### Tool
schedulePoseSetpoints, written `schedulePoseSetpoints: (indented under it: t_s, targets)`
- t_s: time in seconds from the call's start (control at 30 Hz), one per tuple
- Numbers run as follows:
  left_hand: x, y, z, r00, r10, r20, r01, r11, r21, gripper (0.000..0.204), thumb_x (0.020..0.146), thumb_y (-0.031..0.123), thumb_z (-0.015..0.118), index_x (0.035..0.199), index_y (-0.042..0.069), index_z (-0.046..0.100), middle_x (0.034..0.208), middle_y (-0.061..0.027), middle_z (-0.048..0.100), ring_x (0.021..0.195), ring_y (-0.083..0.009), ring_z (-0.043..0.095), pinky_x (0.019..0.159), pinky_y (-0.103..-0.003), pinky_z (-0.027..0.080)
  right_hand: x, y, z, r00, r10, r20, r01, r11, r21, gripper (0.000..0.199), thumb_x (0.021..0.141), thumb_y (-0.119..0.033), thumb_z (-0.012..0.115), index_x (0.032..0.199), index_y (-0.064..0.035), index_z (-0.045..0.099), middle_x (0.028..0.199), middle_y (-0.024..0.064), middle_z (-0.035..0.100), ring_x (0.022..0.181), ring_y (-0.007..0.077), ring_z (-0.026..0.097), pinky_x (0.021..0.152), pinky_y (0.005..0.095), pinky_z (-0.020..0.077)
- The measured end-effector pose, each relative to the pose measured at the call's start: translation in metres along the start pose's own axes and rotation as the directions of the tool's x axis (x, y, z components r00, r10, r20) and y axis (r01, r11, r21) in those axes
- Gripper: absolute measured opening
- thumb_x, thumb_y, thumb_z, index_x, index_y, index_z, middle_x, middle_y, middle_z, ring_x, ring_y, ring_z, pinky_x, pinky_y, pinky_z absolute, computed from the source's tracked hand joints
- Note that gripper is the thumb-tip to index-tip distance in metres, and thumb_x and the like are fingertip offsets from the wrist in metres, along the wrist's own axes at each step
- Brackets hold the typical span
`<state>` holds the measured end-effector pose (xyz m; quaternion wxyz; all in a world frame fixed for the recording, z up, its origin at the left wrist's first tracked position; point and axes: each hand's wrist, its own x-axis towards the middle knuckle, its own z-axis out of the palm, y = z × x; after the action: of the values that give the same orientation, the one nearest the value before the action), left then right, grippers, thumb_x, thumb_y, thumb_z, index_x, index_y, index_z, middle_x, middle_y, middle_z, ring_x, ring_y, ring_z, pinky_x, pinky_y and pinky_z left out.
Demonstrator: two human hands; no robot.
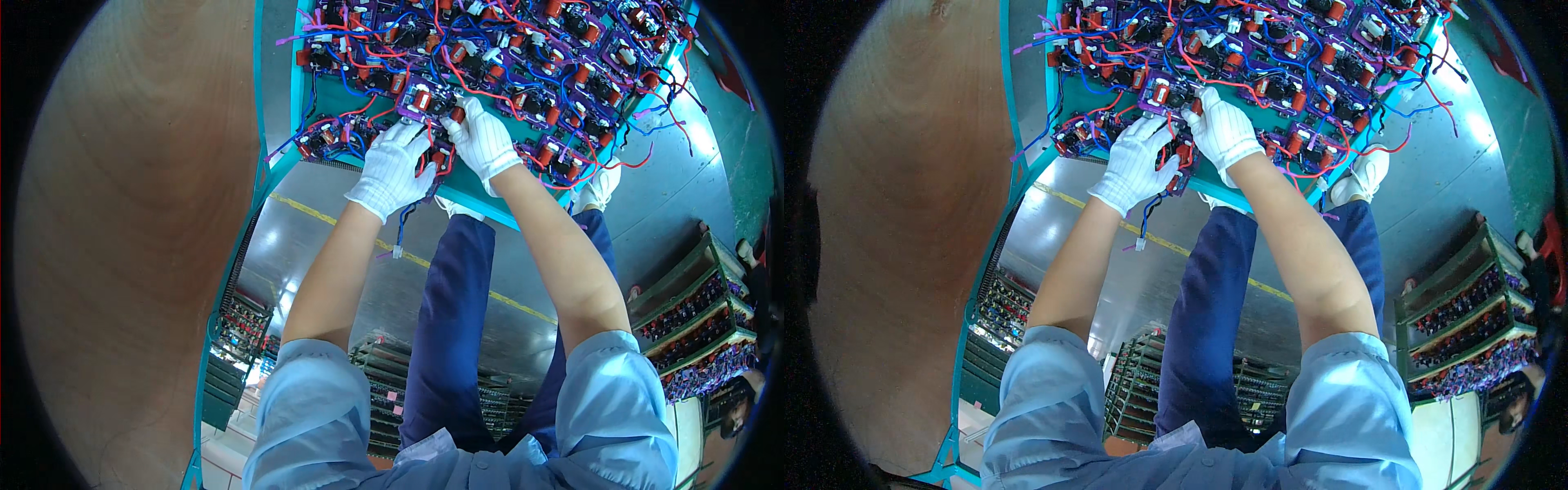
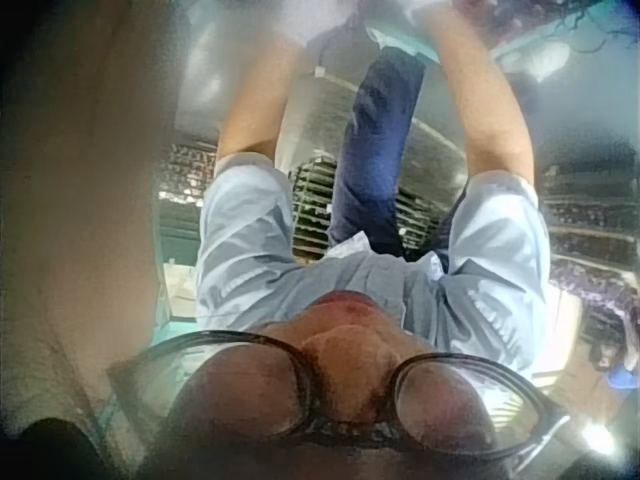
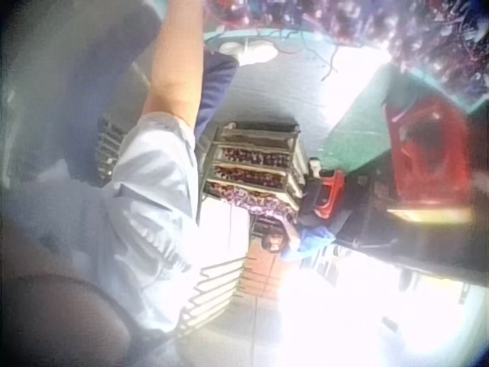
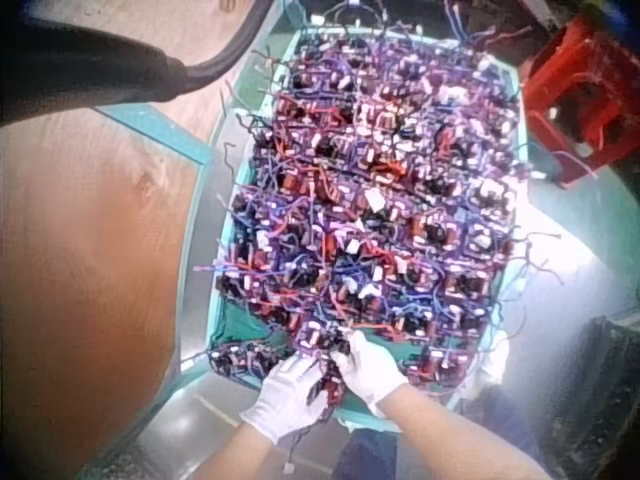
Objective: The person assembles electronic circuit board components by attaching wires to them by hand, then organizes the completed circuit boards into a production tray.
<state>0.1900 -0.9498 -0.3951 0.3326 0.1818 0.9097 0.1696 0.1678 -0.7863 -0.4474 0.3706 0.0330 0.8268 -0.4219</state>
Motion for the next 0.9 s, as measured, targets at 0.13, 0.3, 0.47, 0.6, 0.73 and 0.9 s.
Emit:
schedulePoseSetpoints:
  t_s: [0.13, 0.3, 0.47, 0.6, 0.73, 0.9]
  targets:
    - [0.0, 0.001, 0.012, 0.979, -0.061, -0.196, 0.036, 0.991, -0.13, 0.046, 0.071, 0.032, 0.064, 0.103, -0.001, 0.055, 0.113, -0.0161, 0.052, 0.107, -0.0329, 0.046, 0.091, -0.04, 0.037, 0.001, -0.009, 0.002, 0.988, -0.029, -0.149, 0.011, 0.993, -0.116, 0.037, 0.081, -0.025, 0.053, 0.111, -0.0052, 0.045, 0.081, 0.0194, 0.061, 0.075, 0.0355, 0.058, 0.066, 0.0424, 0.046]
    - [0.011, -0.011, 0.021, 0.894, -0.283, -0.348, 0.176, 0.935, -0.308, 0.03, 0.08, 0.028, 0.054, 0.088, 0.001, 0.062, 0.097, -0.0173, 0.059, 0.09, -0.0319, 0.056, 0.081, -0.038, 0.044, -0.003, -0.007, 0.001, 0.977, -0.038, -0.209, -0.023, 0.959, -0.281, 0.025, 0.081, -0.026, 0.051, 0.097, -0.007, 0.051, 0.069, 0.0157, 0.061, 0.063, 0.032, 0.06, 0.057, 0.0415, 0.0467]
    - [0.033, -0.04, 0.024, 0.695, -0.615, -0.371, 0.348, 0.74, -0.575, 0.027, 0.083, 0.023, 0.046, 0.097, 0.001, 0.055, 0.096, -0.0172, 0.056, 0.086, -0.0344, 0.054, 0.08, -0.04, 0.042, -0.001, -0.006, -0.006, 0.978, -0.14, -0.157, 0.065, 0.911, -0.408, 0.024, 0.081, -0.026, 0.05, 0.095, -0.0067, 0.051, 0.065, 0.0144, 0.06, 0.06, 0.0305, 0.06, 0.054, 0.0415, 0.0463]
    - [0.042, -0.035, 0.015, 0.677, -0.636, -0.372, 0.487, 0.765, -0.422, 0.033, 0.079, 0.028, 0.055, 0.095, -0.001, 0.053, 0.094, -0.0181, 0.055, 0.084, -0.0323, 0.056, 0.076, -0.039, 0.044, -0.001, -0.005, -0.007, 0.993, -0.071, -0.093, 0.024, 0.901, -0.433, 0.032, 0.081, -0.028, 0.052, 0.104, -0.0068, 0.05, 0.072, 0.0163, 0.062, 0.063, 0.032, 0.06, 0.056, 0.0413, 0.0472]
    - [0.046, -0.015, 0.02, 0.654, -0.627, -0.424, 0.543, 0.779, -0.315, 0.05, 0.073, 0.037, 0.063, 0.1, -0.002, 0.048, 0.093, -0.0181, 0.053, 0.081, -0.0314, 0.056, 0.072, -0.038, 0.046, 0.002, -0.007, -0.008, 0.995, 0.0, -0.1, -0.043, 0.905, -0.424, 0.032, 0.08, -0.029, 0.053, 0.102, -0.0063, 0.053, 0.077, 0.015, 0.063, 0.066, 0.0317, 0.061, 0.059, 0.0408, 0.0482]
    - [0.039, -0.026, 0.029, 0.658, -0.613, -0.438, 0.501, 0.79, -0.352, 0.042, 0.071, 0.027, 0.066, 0.101, 0.004, 0.048, 0.095, -0.0157, 0.052, 0.079, -0.0292, 0.056, 0.069, -0.038, 0.046, 0.003, -0.017, -0.011, 0.996, 0.049, -0.071, -0.073, 0.918, -0.391, 0.032, 0.079, -0.028, 0.053, 0.102, -0.0053, 0.054, 0.082, 0.0153, 0.063, 0.071, 0.032, 0.061, 0.063, 0.0406, 0.0485]
